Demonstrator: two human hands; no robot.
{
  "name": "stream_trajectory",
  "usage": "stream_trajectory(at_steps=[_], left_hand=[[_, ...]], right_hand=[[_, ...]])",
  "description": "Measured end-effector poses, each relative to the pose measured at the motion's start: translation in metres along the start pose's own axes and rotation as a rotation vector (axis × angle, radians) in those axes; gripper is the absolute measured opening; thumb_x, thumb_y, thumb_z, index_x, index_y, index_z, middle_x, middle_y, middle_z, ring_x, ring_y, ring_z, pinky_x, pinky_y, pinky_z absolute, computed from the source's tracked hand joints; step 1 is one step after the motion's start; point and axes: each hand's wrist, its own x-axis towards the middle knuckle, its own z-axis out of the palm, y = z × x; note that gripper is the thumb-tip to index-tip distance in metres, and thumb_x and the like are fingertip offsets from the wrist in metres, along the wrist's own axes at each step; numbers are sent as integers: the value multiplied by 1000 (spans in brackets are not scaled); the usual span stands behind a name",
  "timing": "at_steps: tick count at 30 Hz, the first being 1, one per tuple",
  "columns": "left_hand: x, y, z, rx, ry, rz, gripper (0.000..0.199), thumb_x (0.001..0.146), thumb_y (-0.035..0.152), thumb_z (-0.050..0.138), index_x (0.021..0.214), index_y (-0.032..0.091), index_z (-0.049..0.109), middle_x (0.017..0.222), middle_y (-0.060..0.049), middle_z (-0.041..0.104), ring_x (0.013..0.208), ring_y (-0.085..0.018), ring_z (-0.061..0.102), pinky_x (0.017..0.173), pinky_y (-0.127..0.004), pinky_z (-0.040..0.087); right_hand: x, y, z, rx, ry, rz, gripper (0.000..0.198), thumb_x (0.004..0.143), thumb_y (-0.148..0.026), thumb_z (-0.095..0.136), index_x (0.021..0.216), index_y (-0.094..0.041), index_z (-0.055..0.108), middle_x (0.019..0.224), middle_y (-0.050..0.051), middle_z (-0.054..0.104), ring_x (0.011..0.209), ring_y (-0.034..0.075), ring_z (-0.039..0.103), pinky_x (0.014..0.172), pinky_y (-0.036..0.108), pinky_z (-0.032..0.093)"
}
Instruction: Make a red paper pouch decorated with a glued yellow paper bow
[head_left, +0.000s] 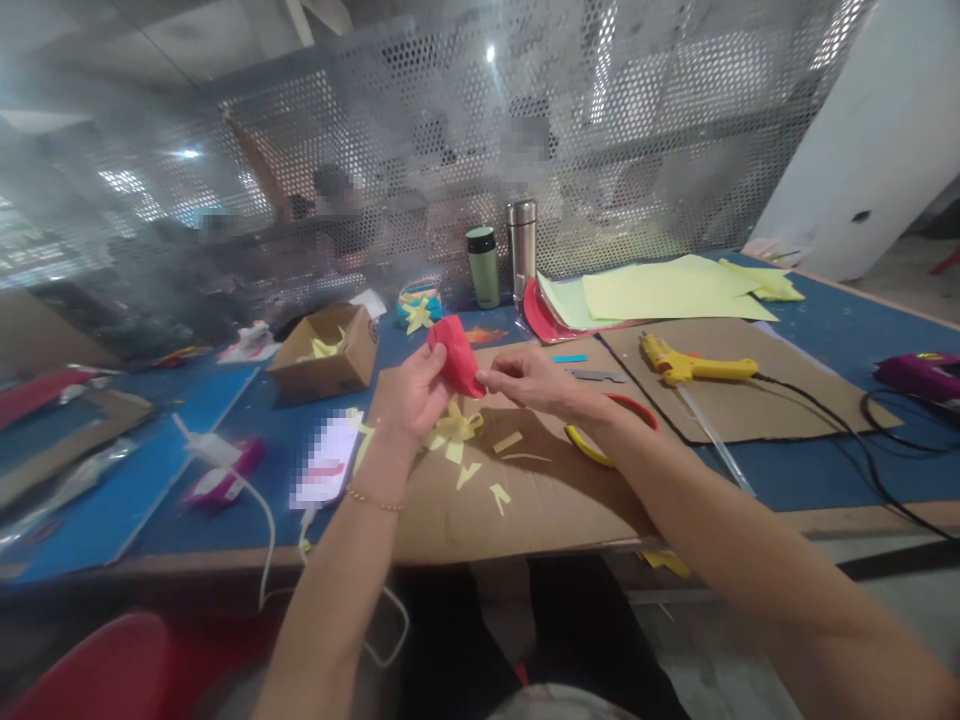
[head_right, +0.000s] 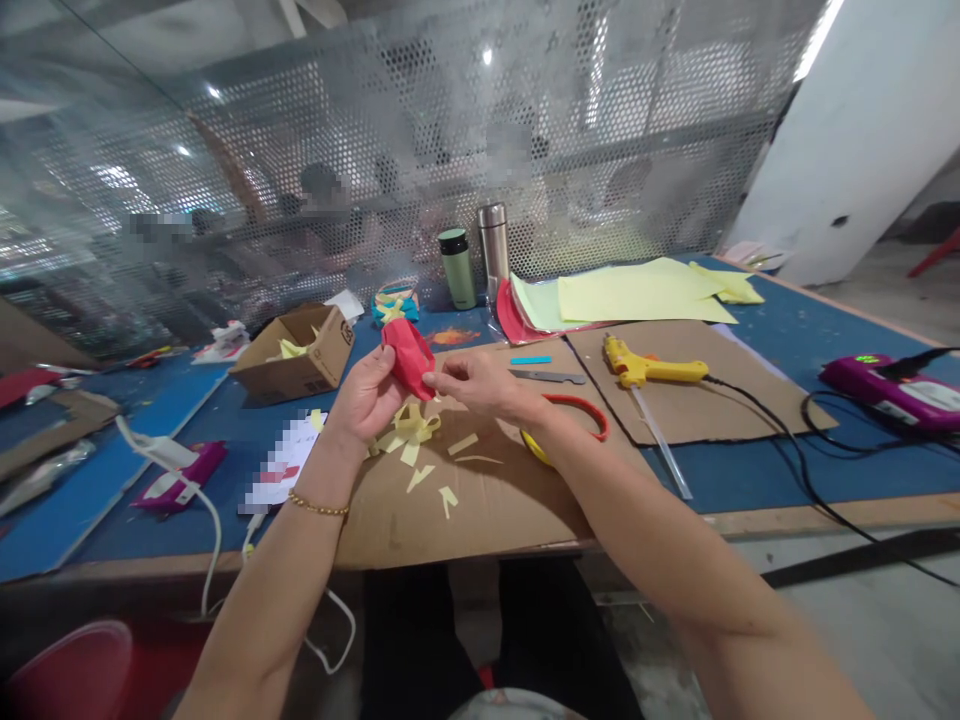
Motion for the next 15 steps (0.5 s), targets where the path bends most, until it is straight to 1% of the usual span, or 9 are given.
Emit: stream_trajectory(at_steps=[3,6,11,15], left_hand=[[-2,-1,1,26,-43,-34,12,93,17,75,105,14,76,104,-10,81,112,-24,74,103,-38,59],[-3,-3,1,42,-57,-54,16,91,18,77,106,13,76,102,-10,81,109,-24,75,101,-39,60],[-5,-3,2,63,-85,-81,19,89,19,80,106,12,76,102,-12,81,106,-25,77,100,-37,61],[-7,-4,3,106,-146,-155,20,86,20,84,102,12,76,100,-12,81,103,-26,78,94,-36,63]], right_hand=[[1,-2,1,31,-11,-18,58,87,-75,55,64,-22,52,56,-5,40,56,10,36,55,28,25],[1,-2,2,66,-29,-15,59,85,-77,57,65,-21,52,57,-5,40,57,10,36,55,27,26],[1,1,-1,20,78,12,64,83,-82,55,63,-21,50,59,-5,39,57,10,34,54,28,23],[3,3,-4,-65,192,9,69,80,-87,56,59,-22,43,61,-4,36,60,10,32,55,29,21]])
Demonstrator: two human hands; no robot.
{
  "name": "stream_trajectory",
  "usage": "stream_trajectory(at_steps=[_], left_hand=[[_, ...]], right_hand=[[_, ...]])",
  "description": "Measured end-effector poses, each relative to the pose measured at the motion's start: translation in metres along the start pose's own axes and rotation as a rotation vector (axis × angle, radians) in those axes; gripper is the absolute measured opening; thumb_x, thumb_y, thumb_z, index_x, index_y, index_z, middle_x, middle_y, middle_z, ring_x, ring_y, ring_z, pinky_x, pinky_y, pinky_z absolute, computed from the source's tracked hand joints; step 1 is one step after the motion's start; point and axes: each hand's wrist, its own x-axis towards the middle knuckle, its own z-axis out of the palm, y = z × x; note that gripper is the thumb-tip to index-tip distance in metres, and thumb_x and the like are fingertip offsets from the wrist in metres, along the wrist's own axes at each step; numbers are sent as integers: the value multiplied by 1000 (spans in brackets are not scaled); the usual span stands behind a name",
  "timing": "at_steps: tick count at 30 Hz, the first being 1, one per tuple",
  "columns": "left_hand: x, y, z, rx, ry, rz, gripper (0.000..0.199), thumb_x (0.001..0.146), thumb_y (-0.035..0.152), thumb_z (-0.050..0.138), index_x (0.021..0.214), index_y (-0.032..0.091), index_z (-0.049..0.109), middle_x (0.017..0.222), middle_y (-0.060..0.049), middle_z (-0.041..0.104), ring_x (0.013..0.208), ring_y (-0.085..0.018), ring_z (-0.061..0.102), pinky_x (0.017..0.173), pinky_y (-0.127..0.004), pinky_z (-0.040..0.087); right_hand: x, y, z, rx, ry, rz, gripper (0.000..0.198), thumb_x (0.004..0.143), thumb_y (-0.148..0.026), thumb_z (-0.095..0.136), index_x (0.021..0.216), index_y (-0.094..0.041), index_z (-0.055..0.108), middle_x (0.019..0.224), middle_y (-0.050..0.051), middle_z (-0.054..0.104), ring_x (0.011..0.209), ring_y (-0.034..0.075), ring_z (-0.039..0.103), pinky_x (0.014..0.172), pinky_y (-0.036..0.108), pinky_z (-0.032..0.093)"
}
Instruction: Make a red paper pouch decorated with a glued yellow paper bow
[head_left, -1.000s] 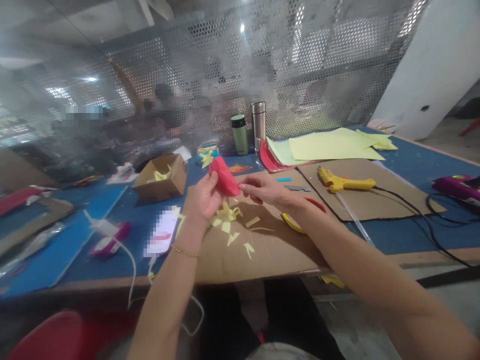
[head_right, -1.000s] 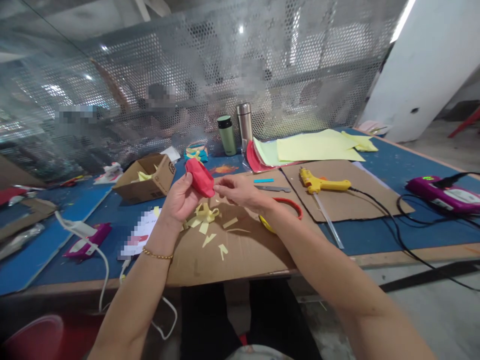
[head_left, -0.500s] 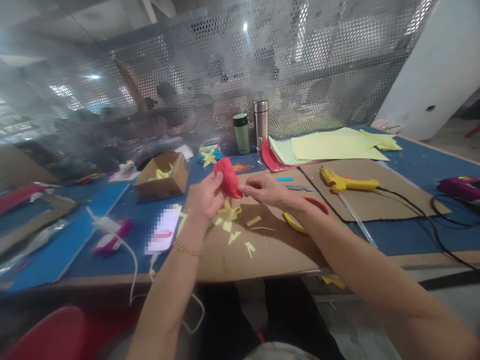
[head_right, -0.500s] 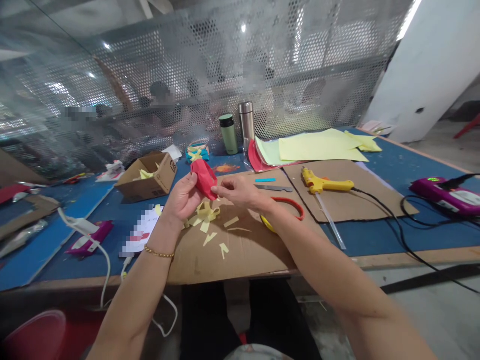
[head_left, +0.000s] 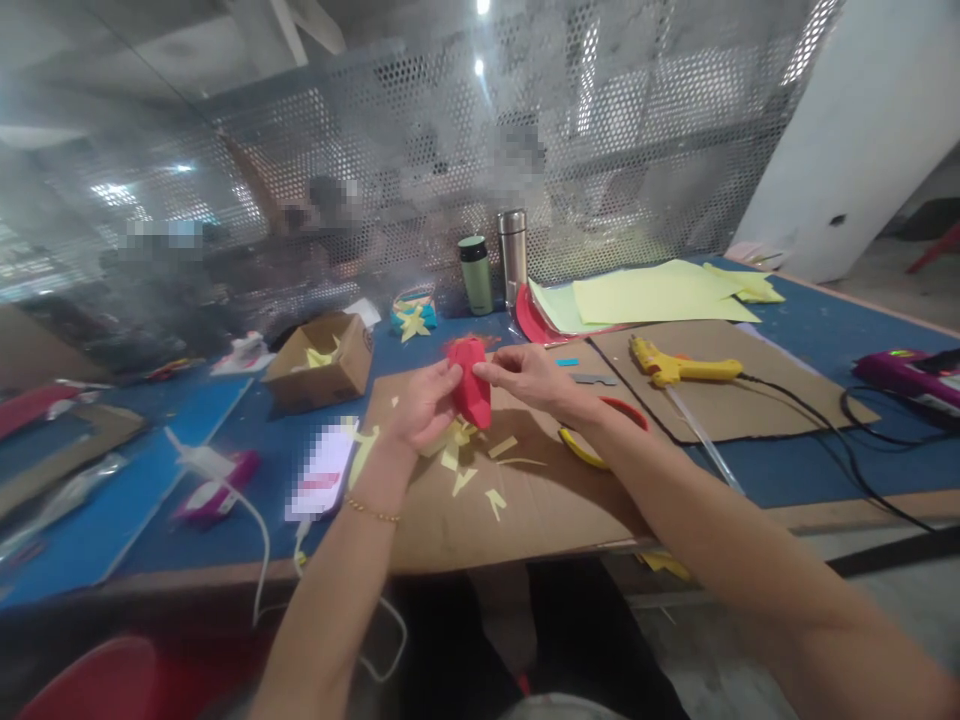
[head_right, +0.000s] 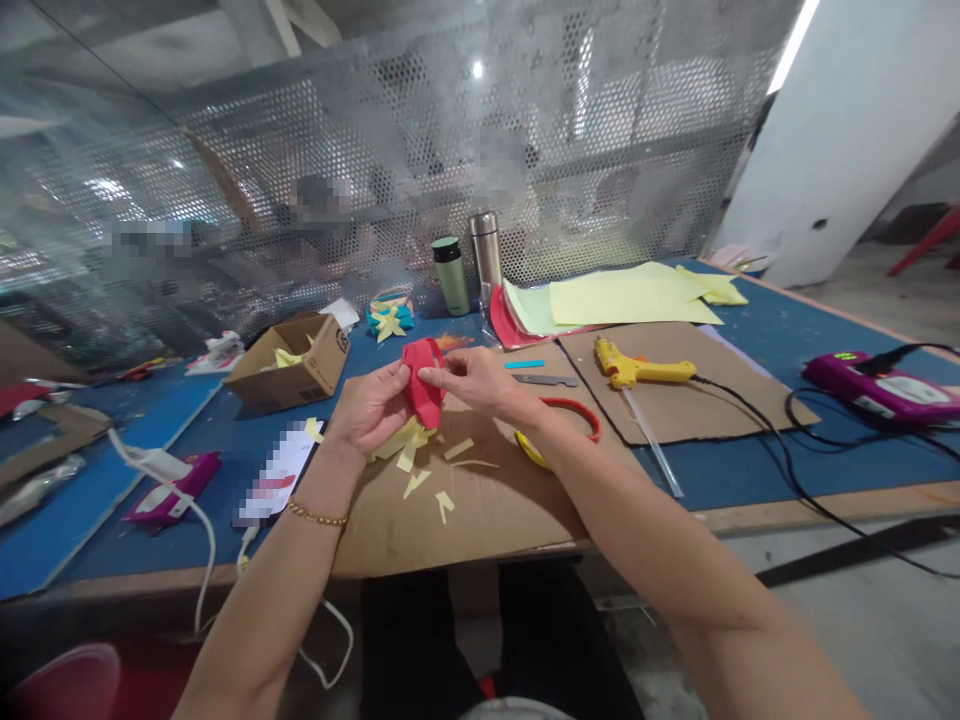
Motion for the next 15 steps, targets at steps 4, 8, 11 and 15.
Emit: stream_trajectory(at_steps=[4,8,11,15], left_hand=[[-2,0,0,34,-61,-37,27,78,27,91,97,12,78,92,-11,81,96,-26,79,88,-34,63],[-4,0,-1,57,-117,-70,38,75,31,95,100,9,79,94,-14,81,93,-27,78,88,-35,62],[-3,0,-3,64,-138,-89,38,76,30,93,104,9,79,96,-15,81,94,-27,79,89,-36,62],[-3,0,-3,75,-132,-87,35,78,29,91,104,10,79,96,-15,81,93,-27,79,86,-36,62]], right_hand=[[2,0,-2,42,65,-39,71,82,-89,52,59,-23,40,61,-5,33,60,10,30,55,29,22],[2,-1,-4,74,131,-55,74,77,-94,53,58,-23,38,60,-5,33,59,10,29,54,29,23],[2,-2,-6,84,215,-46,73,84,-92,46,60,-24,40,59,-4,35,59,11,32,55,29,25],[1,-4,-8,118,161,-128,66,82,-87,57,71,-23,49,66,-3,46,63,12,39,59,29,32]])
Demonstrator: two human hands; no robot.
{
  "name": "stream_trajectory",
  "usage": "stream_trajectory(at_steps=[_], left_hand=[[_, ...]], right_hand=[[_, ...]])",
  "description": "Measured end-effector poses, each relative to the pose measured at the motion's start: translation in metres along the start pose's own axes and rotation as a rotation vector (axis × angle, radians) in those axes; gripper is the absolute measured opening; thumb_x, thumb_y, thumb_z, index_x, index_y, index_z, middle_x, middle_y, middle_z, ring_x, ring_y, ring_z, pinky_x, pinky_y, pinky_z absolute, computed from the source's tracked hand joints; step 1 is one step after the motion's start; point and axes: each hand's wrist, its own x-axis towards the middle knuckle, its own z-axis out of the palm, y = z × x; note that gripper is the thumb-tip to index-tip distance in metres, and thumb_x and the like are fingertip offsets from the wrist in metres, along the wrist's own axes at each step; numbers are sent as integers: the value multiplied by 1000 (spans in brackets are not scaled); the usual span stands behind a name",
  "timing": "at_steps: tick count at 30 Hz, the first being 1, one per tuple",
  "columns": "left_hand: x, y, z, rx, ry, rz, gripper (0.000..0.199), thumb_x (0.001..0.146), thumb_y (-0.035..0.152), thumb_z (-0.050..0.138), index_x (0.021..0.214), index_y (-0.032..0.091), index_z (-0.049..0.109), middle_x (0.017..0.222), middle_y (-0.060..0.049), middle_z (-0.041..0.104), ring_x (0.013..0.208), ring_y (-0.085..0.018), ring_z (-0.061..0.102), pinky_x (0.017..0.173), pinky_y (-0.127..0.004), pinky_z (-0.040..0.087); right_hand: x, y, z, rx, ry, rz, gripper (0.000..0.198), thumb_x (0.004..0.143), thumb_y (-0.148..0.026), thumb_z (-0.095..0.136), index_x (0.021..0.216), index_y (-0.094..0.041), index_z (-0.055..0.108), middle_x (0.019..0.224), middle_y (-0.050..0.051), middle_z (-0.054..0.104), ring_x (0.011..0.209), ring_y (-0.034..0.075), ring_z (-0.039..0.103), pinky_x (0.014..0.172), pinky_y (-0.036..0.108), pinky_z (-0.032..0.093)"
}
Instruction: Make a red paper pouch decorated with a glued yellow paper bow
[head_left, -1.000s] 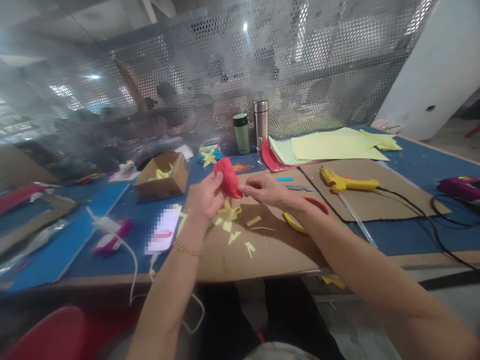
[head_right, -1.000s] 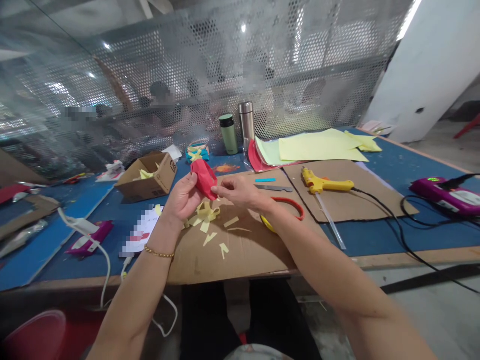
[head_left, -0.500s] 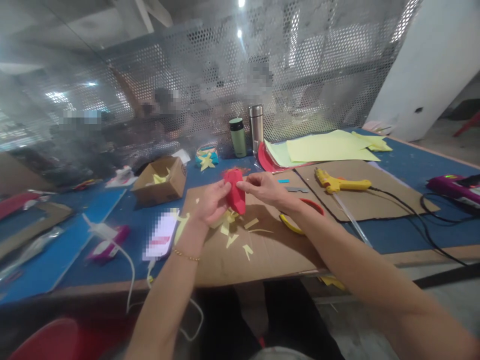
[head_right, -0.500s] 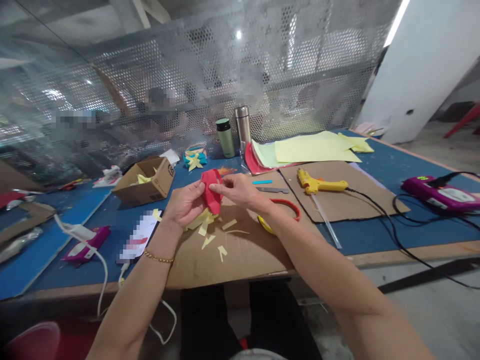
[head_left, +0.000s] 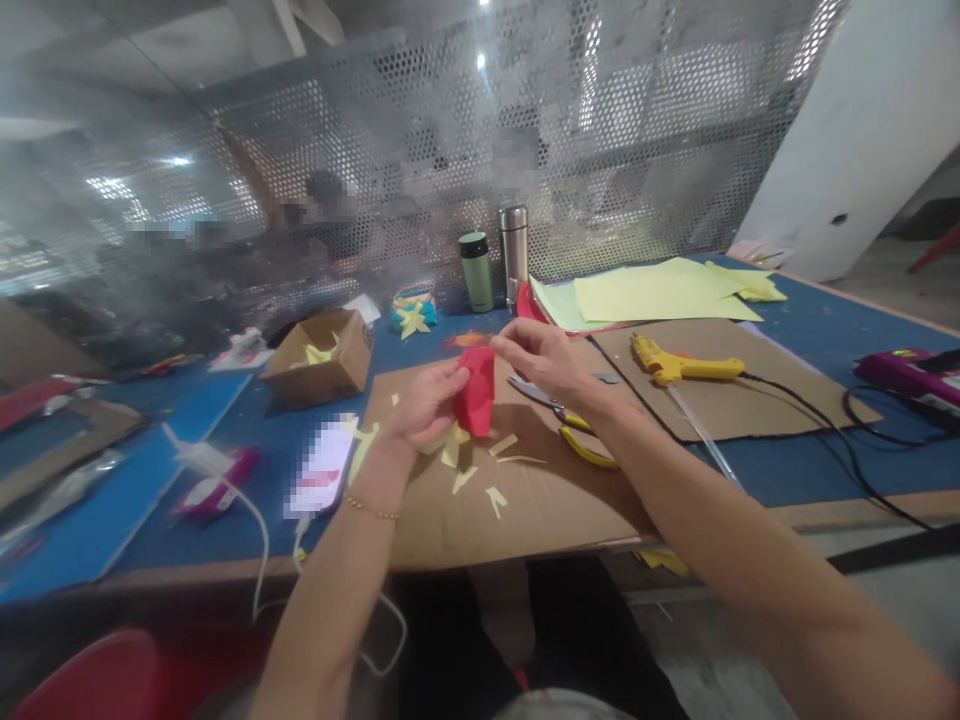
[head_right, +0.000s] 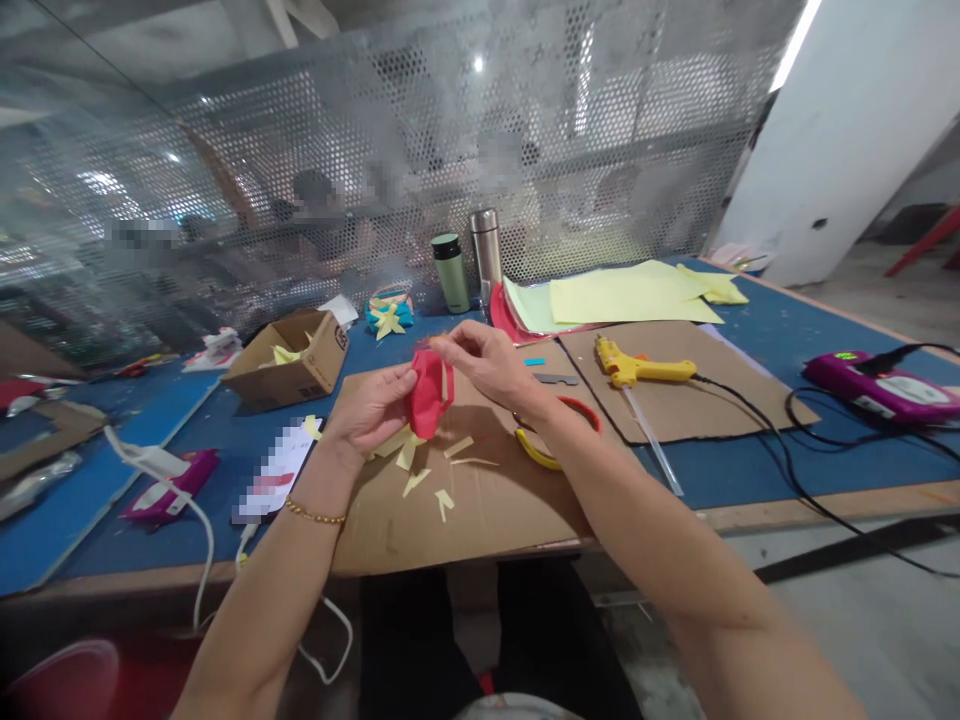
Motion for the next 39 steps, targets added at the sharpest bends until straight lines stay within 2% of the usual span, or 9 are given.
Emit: stream_trajectory(at_steps=[3,8,14,16,19,22,27,35,39], left_hand=[[-1,2,2,9,-22,-13,33,79,30,91,104,11,79,94,-13,81,90,-25,79,86,-35,62],[-4,5,7,20,4,11,32,76,25,93,100,8,79,89,-12,80,79,-20,76,77,-28,58],[-7,2,12,315,175,220,20,80,20,87,99,15,81,88,-6,78,75,-17,67,72,-27,52],[-7,0,12,505,242,333,18,81,17,85,98,18,81,88,-4,76,78,-19,65,77,-28,51],[-7,0,13,768,317,462,22,81,11,81,100,22,82,98,-6,77,97,-25,65,98,-33,48],[-7,0,11,896,281,512,23,85,12,78,103,25,80,109,-9,77,110,-30,64,113,-41,41],[-5,-5,2,990,225,521,22,87,11,72,102,25,79,99,-10,75,103,-31,66,112,-46,42],[-2,-3,5,954,292,384,28,81,1,74,97,24,81,101,-8,77,102,-28,69,109,-41,44],[-2,0,3,1293,263,364,27,89,6,69,111,19,76,110,-11,78,105,-28,71,103,-45,50]], right_hand=[[0,-2,-1,-35,3,-29,64,76,-85,68,75,-24,49,69,-3,49,64,13,40,61,29,34],[2,-5,-9,-105,146,17,62,91,-83,50,71,-25,44,63,-3,45,63,14,42,60,30,34],[-2,-11,-15,-120,-73,81,66,93,-84,45,70,-23,51,59,-2,52,57,12,47,57,28,36],[-2,-11,-13,-136,-128,68,63,93,-82,48,72,-22,53,60,-2,54,57,12,50,58,28,37],[-1,-7,-12,-162,-181,84,52,95,-70,56,84,-20,64,67,0,62,59,13,57,60,28,41],[0,2,-12,-173,-234,83,35,93,-52,68,103,-19,71,75,1,69,63,14,62,61,28,45],[0,17,-7,-30,-348,134,30,90,-40,71,109,-17,72,80,3,72,58,13,63,54,26,49],[-2,24,5,14,-309,197,34,93,-47,70,111,-18,74,92,7,77,56,13,66,53,27,52],[-1,24,0,-152,-108,32,30,94,-46,69,101,-18,76,94,8,76,58,13,63,58,28,51]])
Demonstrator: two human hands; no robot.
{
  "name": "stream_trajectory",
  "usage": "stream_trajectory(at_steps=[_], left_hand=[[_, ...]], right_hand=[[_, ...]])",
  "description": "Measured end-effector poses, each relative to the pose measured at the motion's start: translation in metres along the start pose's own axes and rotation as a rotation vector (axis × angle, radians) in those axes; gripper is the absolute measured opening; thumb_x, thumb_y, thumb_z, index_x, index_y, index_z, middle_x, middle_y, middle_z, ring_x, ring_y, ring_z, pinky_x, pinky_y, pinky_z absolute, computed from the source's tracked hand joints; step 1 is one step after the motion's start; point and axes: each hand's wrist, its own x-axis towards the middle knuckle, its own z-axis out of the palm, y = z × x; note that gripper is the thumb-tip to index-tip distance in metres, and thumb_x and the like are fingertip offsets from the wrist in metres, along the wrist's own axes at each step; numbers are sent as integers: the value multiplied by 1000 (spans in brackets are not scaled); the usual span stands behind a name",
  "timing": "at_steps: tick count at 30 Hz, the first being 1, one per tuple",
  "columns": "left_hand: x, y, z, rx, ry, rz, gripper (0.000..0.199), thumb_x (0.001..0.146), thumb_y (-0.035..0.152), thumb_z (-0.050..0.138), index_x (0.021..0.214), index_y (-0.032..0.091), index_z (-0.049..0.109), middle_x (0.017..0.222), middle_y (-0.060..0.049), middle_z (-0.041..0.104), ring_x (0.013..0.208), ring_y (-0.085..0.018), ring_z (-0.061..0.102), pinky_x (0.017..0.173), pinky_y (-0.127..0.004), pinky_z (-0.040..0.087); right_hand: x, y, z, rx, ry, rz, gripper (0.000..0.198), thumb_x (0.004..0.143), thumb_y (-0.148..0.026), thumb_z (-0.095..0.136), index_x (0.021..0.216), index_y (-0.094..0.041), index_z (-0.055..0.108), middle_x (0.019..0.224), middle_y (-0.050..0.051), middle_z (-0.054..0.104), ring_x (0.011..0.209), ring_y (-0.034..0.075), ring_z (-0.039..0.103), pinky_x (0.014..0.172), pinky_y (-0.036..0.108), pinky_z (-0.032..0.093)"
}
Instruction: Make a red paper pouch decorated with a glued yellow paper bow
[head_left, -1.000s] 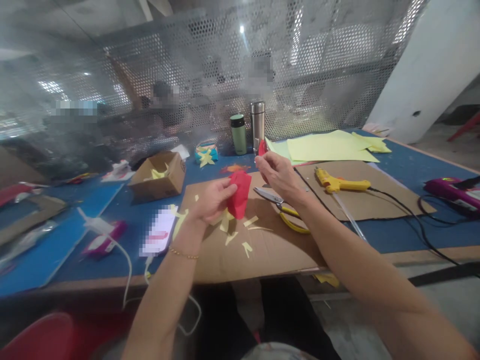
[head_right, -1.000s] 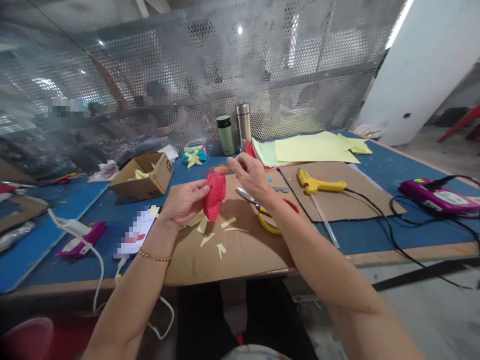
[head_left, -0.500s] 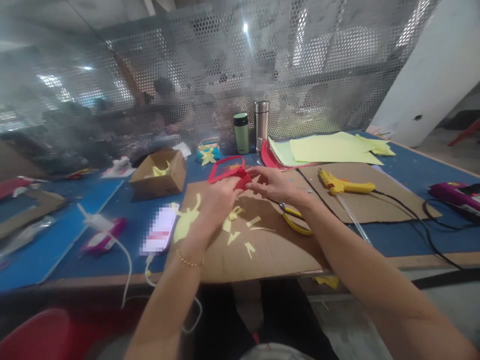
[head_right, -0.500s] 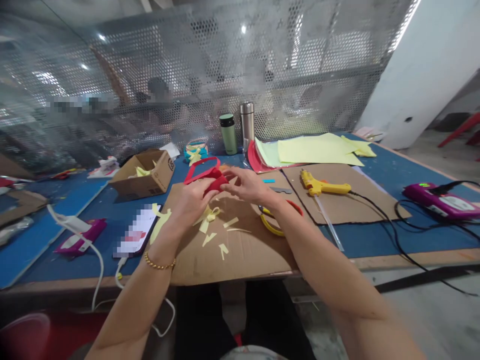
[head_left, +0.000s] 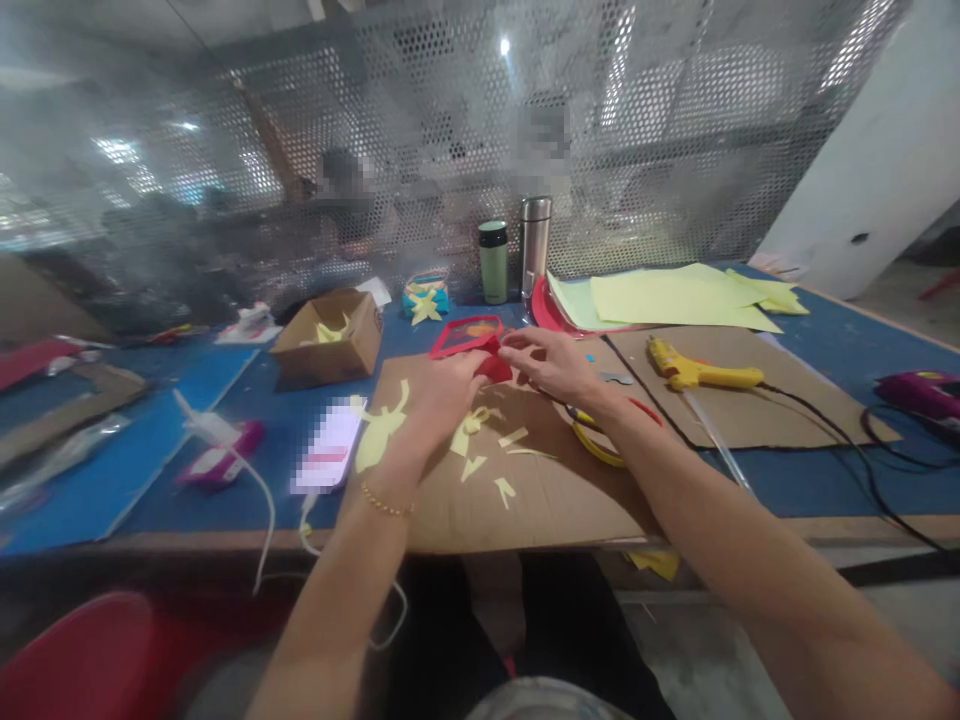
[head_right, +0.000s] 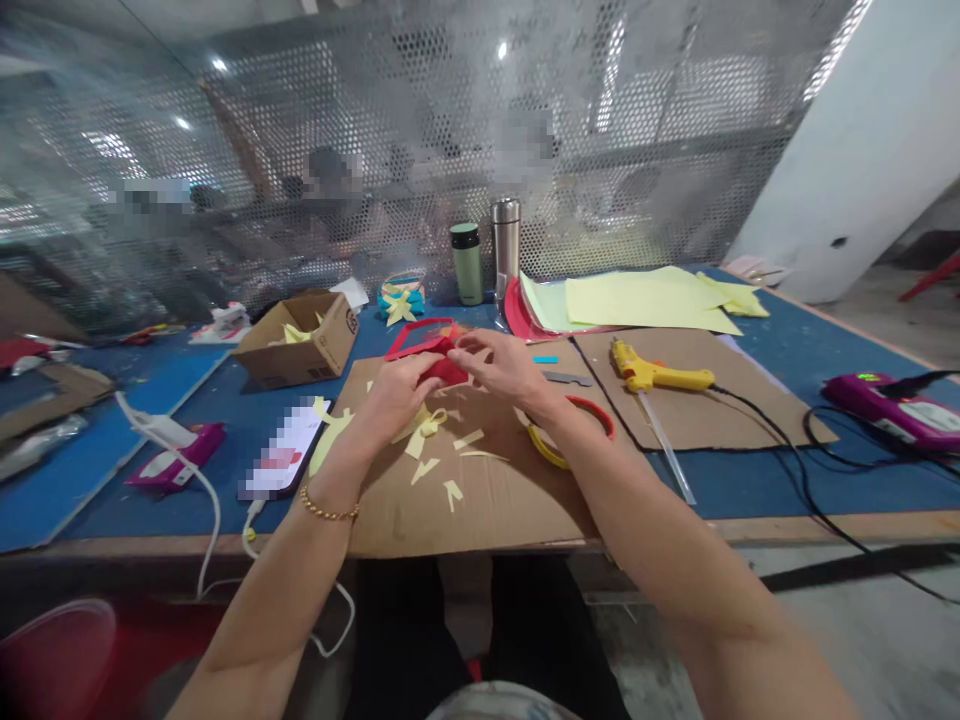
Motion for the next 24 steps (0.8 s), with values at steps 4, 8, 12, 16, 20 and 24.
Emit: stream_trajectory(at_steps=[4,8,12,16,20,24], left_hand=[[-1,-3,-1,269,-70,82,20,95,11,64,112,17,73,111,-12,77,101,-27,71,92,-41,54],[-3,-4,1,333,-83,143,14,96,10,63,105,17,72,104,-11,76,96,-25,71,87,-38,54],[-3,-7,4,412,-16,200,16,94,13,68,110,15,72,104,-13,76,96,-26,70,88,-40,54],[-4,-5,4,381,152,400,17,99,15,62,113,15,73,107,-13,77,102,-26,70,95,-42,53],[-3,-6,-7,229,411,425,19,103,20,57,107,18,75,108,-11,78,106,-24,70,100,-43,53],[4,-19,-18,-79,584,55,18,97,34,68,107,20,74,108,-9,75,104,-24,69,98,-44,54]], right_hand=[[-2,0,-3,-214,97,-289,19,93,-35,70,99,-20,79,81,5,70,64,15,58,62,28,45],[-7,2,6,-344,-29,-347,11,94,-28,69,97,-22,78,81,4,71,69,15,58,64,27,40],[-6,4,6,-358,-57,-291,12,93,-28,70,88,-20,77,79,4,72,68,14,57,64,25,38],[-1,4,-7,-379,-24,-134,9,87,-23,70,82,-19,77,76,3,72,65,14,56,62,25,36],[2,-1,-20,-299,-1,13,11,84,-26,71,78,-18,75,69,1,68,63,14,55,62,27,36],[3,-7,-27,-64,-21,70,26,80,-43,73,72,-18,72,64,0,62,61,13,52,60,28,38]])
